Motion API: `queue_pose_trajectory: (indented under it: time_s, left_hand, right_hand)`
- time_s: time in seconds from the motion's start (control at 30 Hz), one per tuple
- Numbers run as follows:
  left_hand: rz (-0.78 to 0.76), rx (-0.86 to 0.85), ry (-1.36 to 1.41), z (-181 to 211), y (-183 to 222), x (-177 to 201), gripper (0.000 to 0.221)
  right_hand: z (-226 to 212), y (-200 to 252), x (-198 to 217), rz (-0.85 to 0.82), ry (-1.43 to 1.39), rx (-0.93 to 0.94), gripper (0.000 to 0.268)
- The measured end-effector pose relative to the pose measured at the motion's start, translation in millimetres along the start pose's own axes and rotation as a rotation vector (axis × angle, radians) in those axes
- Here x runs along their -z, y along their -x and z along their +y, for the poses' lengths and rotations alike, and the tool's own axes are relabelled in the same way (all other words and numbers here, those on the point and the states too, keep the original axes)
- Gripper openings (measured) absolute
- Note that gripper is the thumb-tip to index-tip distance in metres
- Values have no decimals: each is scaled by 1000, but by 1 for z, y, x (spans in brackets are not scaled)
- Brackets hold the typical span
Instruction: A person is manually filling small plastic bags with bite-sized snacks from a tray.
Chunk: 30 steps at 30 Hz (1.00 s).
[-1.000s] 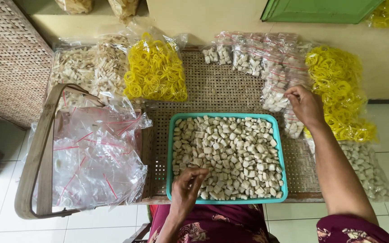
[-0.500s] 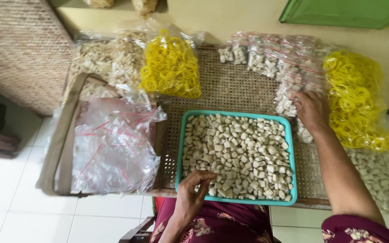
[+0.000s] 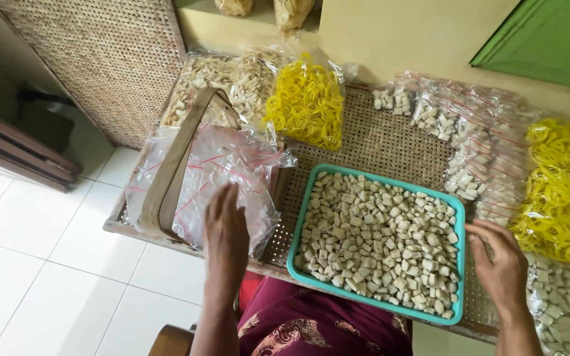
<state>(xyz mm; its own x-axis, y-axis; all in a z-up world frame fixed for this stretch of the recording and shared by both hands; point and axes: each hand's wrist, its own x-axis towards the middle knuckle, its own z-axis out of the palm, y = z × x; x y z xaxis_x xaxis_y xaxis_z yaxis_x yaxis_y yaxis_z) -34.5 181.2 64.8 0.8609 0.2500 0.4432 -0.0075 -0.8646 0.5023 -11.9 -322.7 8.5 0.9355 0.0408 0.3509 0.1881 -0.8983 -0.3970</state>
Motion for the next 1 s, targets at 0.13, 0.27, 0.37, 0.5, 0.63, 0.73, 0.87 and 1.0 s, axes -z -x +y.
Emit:
queue_pose_trajectory:
  time_s: [0.13, 0.27, 0.37, 0.5, 0.63, 0.73, 0.87, 1.0]
  left_hand:
    - [-158, 159, -118, -16, -35, -4, 67]
    - [-118, 204, -196, -21, -65, -1, 71]
    - [-202, 309, -205, -50, -79, -25, 76]
    - [-176, 319, -147, -54, -85, -24, 59]
    - [-131, 256, -188, -61, -83, -31, 46]
    - [-118, 317, -190, -67, -84, -33, 40]
    - [-84, 329, -77, -54, -83, -19, 51]
    - [-23, 247, -71, -39, -73, -4, 34]
  right_hand:
    - [-8, 26, 8, 3, -35, -98, 27]
    - [-13, 40, 9, 18, -106, -126, 30]
    - [-10, 51, 5, 21, -125, -111, 29]
    - [-11, 53, 1, 29, -178, -109, 28]
    - [-7, 56, -4, 43, -192, -67, 28]
    - [-6, 57, -6, 35, -177, -69, 28]
    - [-5, 60, -7, 44, -168, -64, 28]
    - [4, 63, -11, 44, -176, -58, 29]
